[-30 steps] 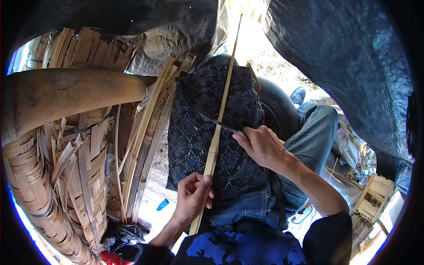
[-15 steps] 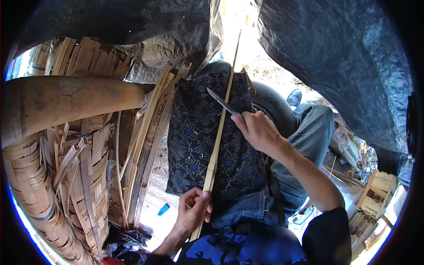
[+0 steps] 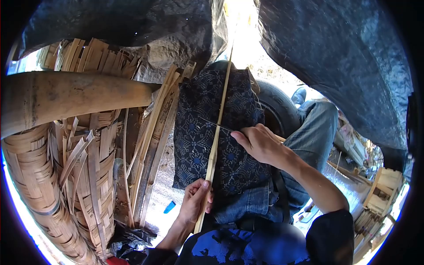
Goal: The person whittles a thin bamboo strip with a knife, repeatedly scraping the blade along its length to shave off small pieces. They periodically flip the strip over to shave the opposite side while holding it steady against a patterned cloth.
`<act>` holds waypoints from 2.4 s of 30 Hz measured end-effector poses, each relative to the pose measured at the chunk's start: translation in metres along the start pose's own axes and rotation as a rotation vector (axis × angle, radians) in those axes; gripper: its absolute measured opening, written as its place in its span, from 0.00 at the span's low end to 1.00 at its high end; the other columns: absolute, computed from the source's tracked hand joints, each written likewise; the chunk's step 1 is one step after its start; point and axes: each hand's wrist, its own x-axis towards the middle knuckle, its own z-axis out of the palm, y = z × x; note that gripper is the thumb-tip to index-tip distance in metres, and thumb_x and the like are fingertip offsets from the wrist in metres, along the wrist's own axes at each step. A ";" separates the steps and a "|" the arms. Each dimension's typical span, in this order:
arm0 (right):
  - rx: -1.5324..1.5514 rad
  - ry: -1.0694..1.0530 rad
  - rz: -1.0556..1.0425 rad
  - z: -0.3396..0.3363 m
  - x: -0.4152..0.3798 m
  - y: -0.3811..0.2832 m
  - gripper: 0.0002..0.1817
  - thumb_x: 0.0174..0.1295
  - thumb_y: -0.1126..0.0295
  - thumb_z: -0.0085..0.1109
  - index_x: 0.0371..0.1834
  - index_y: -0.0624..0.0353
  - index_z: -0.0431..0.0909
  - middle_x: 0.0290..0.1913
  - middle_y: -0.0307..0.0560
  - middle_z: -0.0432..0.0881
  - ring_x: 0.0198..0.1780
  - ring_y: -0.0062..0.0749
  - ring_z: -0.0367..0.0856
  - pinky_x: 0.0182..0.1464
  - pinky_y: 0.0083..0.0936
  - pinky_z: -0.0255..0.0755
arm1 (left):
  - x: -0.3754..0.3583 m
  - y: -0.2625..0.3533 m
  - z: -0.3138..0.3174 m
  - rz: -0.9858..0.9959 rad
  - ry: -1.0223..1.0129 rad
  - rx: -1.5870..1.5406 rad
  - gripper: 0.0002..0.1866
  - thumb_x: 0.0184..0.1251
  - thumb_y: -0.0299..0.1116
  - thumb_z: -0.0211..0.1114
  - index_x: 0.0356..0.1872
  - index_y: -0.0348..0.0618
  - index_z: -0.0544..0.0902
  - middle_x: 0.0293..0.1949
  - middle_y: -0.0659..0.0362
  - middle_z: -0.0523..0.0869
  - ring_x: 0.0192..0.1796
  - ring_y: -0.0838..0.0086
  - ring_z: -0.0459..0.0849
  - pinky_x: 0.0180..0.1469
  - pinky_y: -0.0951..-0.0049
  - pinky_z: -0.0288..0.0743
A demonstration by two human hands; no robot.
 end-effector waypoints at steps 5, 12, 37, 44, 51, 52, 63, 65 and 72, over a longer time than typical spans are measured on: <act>-0.010 -0.195 0.129 -0.003 0.007 -0.003 0.29 0.68 0.54 0.50 0.11 0.62 0.70 0.06 0.51 0.68 0.10 0.43 0.73 0.14 0.37 0.67 | -0.002 0.000 0.003 -0.005 0.016 -0.052 0.15 0.72 0.41 0.53 0.30 0.42 0.72 0.18 0.61 0.73 0.12 0.80 0.68 0.14 0.82 0.62; -0.106 -0.155 0.104 0.001 0.009 -0.006 0.29 0.67 0.51 0.50 0.12 0.62 0.71 0.06 0.50 0.69 0.10 0.42 0.74 0.15 0.37 0.70 | -0.008 -0.003 0.005 -0.003 0.032 -0.067 0.15 0.73 0.42 0.53 0.30 0.41 0.72 0.17 0.61 0.72 0.12 0.79 0.67 0.14 0.82 0.61; 0.091 0.275 0.379 -0.043 0.096 0.042 0.30 0.73 0.48 0.30 0.33 0.65 0.73 0.20 0.50 0.74 0.23 0.39 0.76 0.32 0.40 0.69 | -0.027 -0.001 0.011 0.106 0.009 0.297 0.21 0.74 0.50 0.46 0.24 0.47 0.64 0.14 0.67 0.62 0.13 0.80 0.63 0.15 0.79 0.58; 0.184 -0.017 0.177 -0.043 0.022 -0.013 0.23 0.73 0.57 0.40 0.25 0.63 0.72 0.11 0.42 0.68 0.09 0.26 0.65 0.13 0.30 0.59 | 0.010 0.019 0.002 -0.164 -0.167 0.054 0.28 0.70 0.63 0.39 0.24 0.49 0.64 0.12 0.63 0.60 0.11 0.74 0.60 0.13 0.76 0.53; 0.119 -0.036 0.037 -0.015 -0.003 -0.020 0.21 0.70 0.59 0.47 0.26 0.65 0.75 0.13 0.54 0.74 0.13 0.43 0.75 0.17 0.35 0.65 | 0.021 0.022 -0.007 -0.305 -0.397 -0.475 0.29 0.73 0.60 0.34 0.21 0.48 0.65 0.11 0.62 0.62 0.09 0.71 0.64 0.14 0.76 0.58; 0.096 -0.046 0.036 -0.012 -0.003 -0.017 0.21 0.70 0.59 0.47 0.25 0.65 0.75 0.12 0.54 0.73 0.13 0.43 0.75 0.17 0.35 0.66 | 0.020 0.023 -0.003 -0.326 -0.413 -0.554 0.30 0.73 0.60 0.33 0.18 0.49 0.64 0.09 0.62 0.62 0.08 0.72 0.63 0.13 0.77 0.57; -0.088 -0.218 0.013 -0.010 0.011 -0.025 0.23 0.68 0.55 0.51 0.21 0.63 0.73 0.09 0.50 0.71 0.10 0.41 0.74 0.14 0.33 0.66 | 0.017 0.009 -0.005 -0.308 -0.379 -0.680 0.29 0.74 0.58 0.35 0.14 0.53 0.59 0.04 0.67 0.57 0.04 0.78 0.55 0.10 0.81 0.49; -0.199 -0.197 -0.031 -0.009 0.015 -0.027 0.24 0.67 0.54 0.51 0.20 0.62 0.72 0.08 0.49 0.70 0.10 0.40 0.74 0.13 0.33 0.66 | 0.017 0.008 -0.005 -0.300 -0.361 -0.670 0.29 0.74 0.58 0.36 0.13 0.53 0.59 0.04 0.67 0.57 0.03 0.79 0.54 0.10 0.82 0.48; -0.277 -0.256 0.040 -0.001 0.020 -0.035 0.24 0.67 0.54 0.51 0.19 0.61 0.71 0.08 0.48 0.70 0.10 0.40 0.74 0.13 0.33 0.66 | 0.014 0.011 -0.002 -0.273 -0.336 -0.635 0.29 0.74 0.57 0.35 0.13 0.53 0.59 0.04 0.68 0.56 0.04 0.81 0.51 0.10 0.82 0.46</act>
